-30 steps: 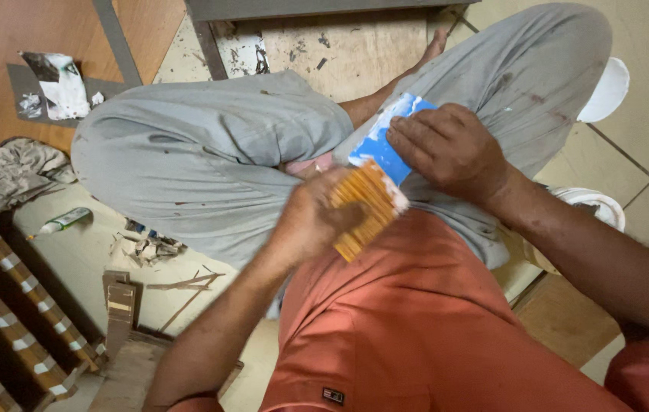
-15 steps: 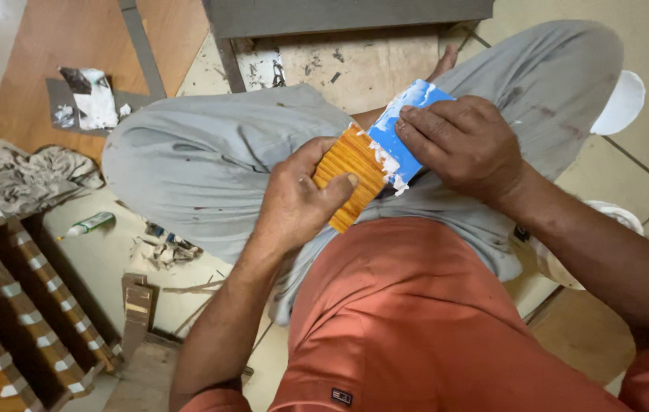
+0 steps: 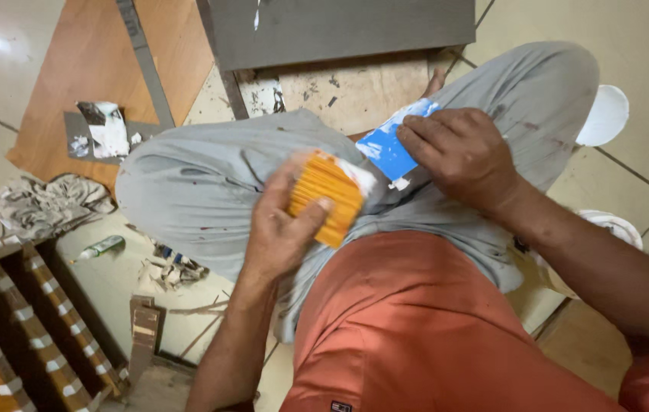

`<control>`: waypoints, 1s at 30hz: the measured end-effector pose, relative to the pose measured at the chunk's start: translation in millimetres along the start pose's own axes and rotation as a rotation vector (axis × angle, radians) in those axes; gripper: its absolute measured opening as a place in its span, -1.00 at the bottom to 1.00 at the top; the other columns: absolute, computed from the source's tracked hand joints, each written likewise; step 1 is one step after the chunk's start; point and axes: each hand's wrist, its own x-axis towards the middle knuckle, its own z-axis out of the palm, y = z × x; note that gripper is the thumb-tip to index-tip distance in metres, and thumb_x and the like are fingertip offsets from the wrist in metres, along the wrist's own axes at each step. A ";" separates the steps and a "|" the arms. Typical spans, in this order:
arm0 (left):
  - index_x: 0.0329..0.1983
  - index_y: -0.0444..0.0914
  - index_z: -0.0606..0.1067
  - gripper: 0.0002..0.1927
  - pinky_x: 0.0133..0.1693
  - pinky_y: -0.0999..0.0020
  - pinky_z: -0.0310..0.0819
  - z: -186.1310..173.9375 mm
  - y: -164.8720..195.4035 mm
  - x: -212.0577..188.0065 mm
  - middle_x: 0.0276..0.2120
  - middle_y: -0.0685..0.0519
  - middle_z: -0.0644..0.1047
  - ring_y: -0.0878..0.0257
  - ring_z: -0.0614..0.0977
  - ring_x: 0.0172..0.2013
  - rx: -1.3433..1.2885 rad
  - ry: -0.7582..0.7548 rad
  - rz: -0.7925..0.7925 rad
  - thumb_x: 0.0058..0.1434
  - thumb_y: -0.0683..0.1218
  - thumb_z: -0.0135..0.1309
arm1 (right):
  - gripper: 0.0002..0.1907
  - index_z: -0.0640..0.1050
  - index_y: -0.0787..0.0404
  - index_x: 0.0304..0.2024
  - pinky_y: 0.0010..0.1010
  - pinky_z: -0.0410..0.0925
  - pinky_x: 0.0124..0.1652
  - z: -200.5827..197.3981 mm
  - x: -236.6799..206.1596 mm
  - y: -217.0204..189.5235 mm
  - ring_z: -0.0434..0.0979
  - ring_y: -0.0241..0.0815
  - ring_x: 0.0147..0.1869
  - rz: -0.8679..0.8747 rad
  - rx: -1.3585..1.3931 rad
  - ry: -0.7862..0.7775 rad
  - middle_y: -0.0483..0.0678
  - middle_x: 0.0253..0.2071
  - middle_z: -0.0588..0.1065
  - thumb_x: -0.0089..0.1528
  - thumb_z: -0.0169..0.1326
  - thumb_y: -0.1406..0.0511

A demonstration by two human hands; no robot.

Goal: The person sits on the floor and uses a blue plastic scraper to apply white filler paste into the grooves of a small wooden piece. They repeatedly scrape filler from a metal sheet onto the wood, smoothing it into the grooves. Later, they spread filler onto a larger grey board.

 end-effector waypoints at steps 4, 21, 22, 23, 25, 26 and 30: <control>0.36 -0.21 0.28 -0.45 0.03 0.33 0.60 -5.7 -1.6 8.6 0.00 0.05 0.60 0.22 0.66 -0.02 0.363 0.173 0.315 0.30 -0.24 0.06 | -0.75 0.64 0.20 -0.02 -0.30 0.38 -0.13 0.1 1.7 -8.1 0.56 -0.14 -0.04 0.034 -0.009 -0.023 -0.09 -0.07 0.60 0.24 0.14 0.34; -0.18 -0.32 0.61 -0.84 0.06 0.07 0.44 34.7 11.6 39.7 -0.09 -0.09 0.55 -0.02 0.54 0.00 0.994 -0.075 0.621 0.26 -0.13 0.25 | -0.89 0.61 0.19 -0.28 -0.37 0.35 -0.35 3.1 6.2 -23.3 0.51 -0.20 -0.29 0.012 -0.057 -0.184 -0.10 -0.39 0.53 0.15 0.13 0.33; -0.19 -0.32 0.61 -0.85 0.06 0.08 0.44 33.9 9.2 40.0 -0.09 -0.10 0.55 -0.03 0.54 0.00 0.972 -0.071 0.612 0.25 -0.14 0.25 | -0.90 0.60 0.18 -0.30 -0.36 0.35 -0.36 3.1 6.1 -22.7 0.51 -0.19 -0.29 0.013 -0.042 -0.180 -0.10 -0.40 0.53 0.14 0.13 0.33; -0.19 -0.33 0.61 -0.86 0.06 0.08 0.44 33.1 6.7 39.6 -0.10 -0.10 0.55 -0.04 0.54 -0.01 0.950 -0.069 0.602 0.24 -0.16 0.25 | -0.92 0.59 0.18 -0.33 -0.35 0.35 -0.36 3.0 6.2 -22.1 0.51 -0.17 -0.29 0.015 -0.027 -0.177 -0.10 -0.40 0.52 0.13 0.13 0.33; -0.19 -0.35 0.61 -0.86 0.07 0.08 0.44 31.8 1.8 38.5 -0.10 -0.13 0.54 -0.06 0.54 0.00 0.925 -0.057 0.620 0.23 -0.18 0.24 | -0.94 0.58 0.17 -0.37 -0.32 0.36 -0.36 2.6 6.2 -20.8 0.52 -0.15 -0.29 0.025 0.007 -0.172 -0.09 -0.41 0.52 0.11 0.13 0.34; -0.18 -0.37 0.60 -0.85 0.08 0.09 0.44 31.3 -0.4 37.8 -0.09 -0.14 0.53 -0.07 0.53 0.01 0.923 -0.046 0.647 0.23 -0.19 0.24 | -0.95 0.57 0.17 -0.38 -0.31 0.37 -0.35 2.7 6.4 -20.1 0.52 -0.13 -0.29 0.031 0.026 -0.169 -0.09 -0.42 0.51 0.10 0.12 0.35; -0.17 -0.36 0.60 -0.85 0.11 0.10 0.44 28.6 -7.5 33.3 -0.05 -0.12 0.53 -0.07 0.53 0.06 0.905 -0.042 0.670 0.24 -0.19 0.26 | -0.93 0.58 0.18 -0.39 -0.24 0.41 -0.31 5.4 8.0 -18.9 0.55 -0.07 -0.28 0.084 0.122 -0.213 -0.03 -0.41 0.52 0.06 0.12 0.36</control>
